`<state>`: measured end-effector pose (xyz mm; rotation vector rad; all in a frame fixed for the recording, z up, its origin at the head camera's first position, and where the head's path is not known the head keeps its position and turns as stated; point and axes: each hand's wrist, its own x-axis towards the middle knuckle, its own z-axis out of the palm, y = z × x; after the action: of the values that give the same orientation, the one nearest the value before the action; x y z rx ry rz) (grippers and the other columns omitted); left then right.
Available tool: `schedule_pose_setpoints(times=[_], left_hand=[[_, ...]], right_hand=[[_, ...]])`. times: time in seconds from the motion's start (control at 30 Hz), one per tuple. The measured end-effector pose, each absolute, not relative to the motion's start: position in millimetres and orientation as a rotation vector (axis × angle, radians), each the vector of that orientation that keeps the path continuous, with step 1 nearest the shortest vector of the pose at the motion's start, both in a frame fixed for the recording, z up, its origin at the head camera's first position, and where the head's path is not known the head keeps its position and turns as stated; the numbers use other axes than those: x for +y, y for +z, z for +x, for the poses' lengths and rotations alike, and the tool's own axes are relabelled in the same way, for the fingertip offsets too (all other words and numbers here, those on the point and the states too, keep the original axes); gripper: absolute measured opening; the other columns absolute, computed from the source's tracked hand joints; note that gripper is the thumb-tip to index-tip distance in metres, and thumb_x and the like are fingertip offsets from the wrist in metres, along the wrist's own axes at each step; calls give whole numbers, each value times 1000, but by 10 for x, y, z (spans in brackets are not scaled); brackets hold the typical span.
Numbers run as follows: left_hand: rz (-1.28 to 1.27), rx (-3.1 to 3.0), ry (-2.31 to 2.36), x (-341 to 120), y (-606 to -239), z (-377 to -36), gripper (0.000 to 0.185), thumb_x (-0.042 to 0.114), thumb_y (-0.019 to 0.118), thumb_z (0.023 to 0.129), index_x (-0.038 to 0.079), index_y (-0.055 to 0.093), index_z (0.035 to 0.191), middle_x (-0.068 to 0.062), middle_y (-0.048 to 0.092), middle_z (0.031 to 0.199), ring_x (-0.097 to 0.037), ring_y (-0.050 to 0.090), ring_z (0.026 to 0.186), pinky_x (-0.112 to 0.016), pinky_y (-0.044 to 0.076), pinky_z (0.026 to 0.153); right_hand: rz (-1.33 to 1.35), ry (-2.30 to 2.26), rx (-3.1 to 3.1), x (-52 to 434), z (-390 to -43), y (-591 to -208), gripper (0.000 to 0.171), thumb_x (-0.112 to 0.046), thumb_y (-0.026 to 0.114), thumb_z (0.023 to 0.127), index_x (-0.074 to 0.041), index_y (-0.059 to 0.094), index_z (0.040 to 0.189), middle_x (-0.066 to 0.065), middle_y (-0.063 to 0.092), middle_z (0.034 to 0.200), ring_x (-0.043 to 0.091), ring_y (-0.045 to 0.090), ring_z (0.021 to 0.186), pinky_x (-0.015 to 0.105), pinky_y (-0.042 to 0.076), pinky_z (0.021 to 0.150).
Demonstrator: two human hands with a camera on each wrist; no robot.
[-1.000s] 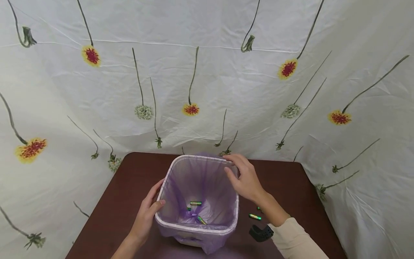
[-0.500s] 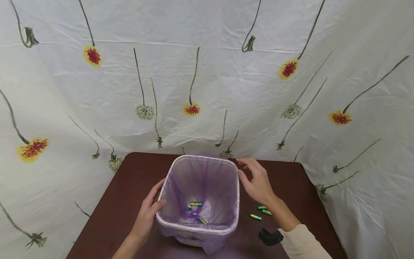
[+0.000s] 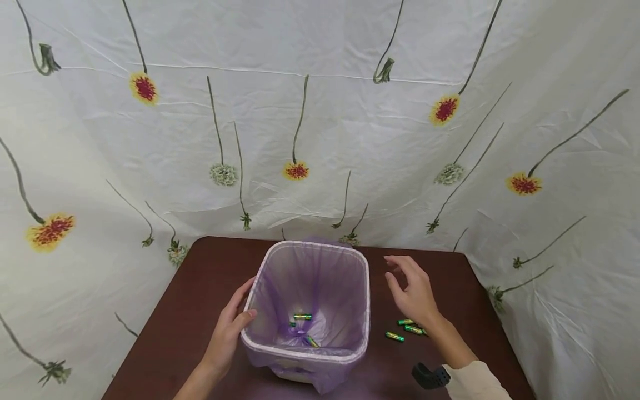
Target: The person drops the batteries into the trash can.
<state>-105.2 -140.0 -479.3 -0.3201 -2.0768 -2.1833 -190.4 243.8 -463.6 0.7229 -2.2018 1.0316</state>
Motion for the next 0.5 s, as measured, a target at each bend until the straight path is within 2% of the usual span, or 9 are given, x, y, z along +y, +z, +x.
schedule_pose_setpoints(times=[0.2,0.37,0.5], left_hand=[[-298,-2078,-2199,-1413,-4814,-1067,62,0,53,98,10,40,158,-19,48,150,-31,55,126,-34,52,94],[-295,-2085,-2186,-1428,-4842,-1067,62,1,53,98,10,39,158,-17,46,153,-29,53,128,-31,51,95],[-309,-2079,-2187,-1420,-4851,-1073,62,0,53,99,10,39,158,-18,46,153,-29,52,130,-31,50,96]], right_hand=[[642,1014,-2224,2557,-1865,-4763,39,11,71,87,-2,70,123,7,69,107,24,64,85,20,45,76],[552,994,-2275,2648,-1821,-4991,36,10,71,88,-2,70,122,10,69,104,20,62,85,23,46,74],[499,991,-2293,2719,-1780,-5145,35,11,71,88,1,69,121,14,69,103,23,63,85,23,45,75]])
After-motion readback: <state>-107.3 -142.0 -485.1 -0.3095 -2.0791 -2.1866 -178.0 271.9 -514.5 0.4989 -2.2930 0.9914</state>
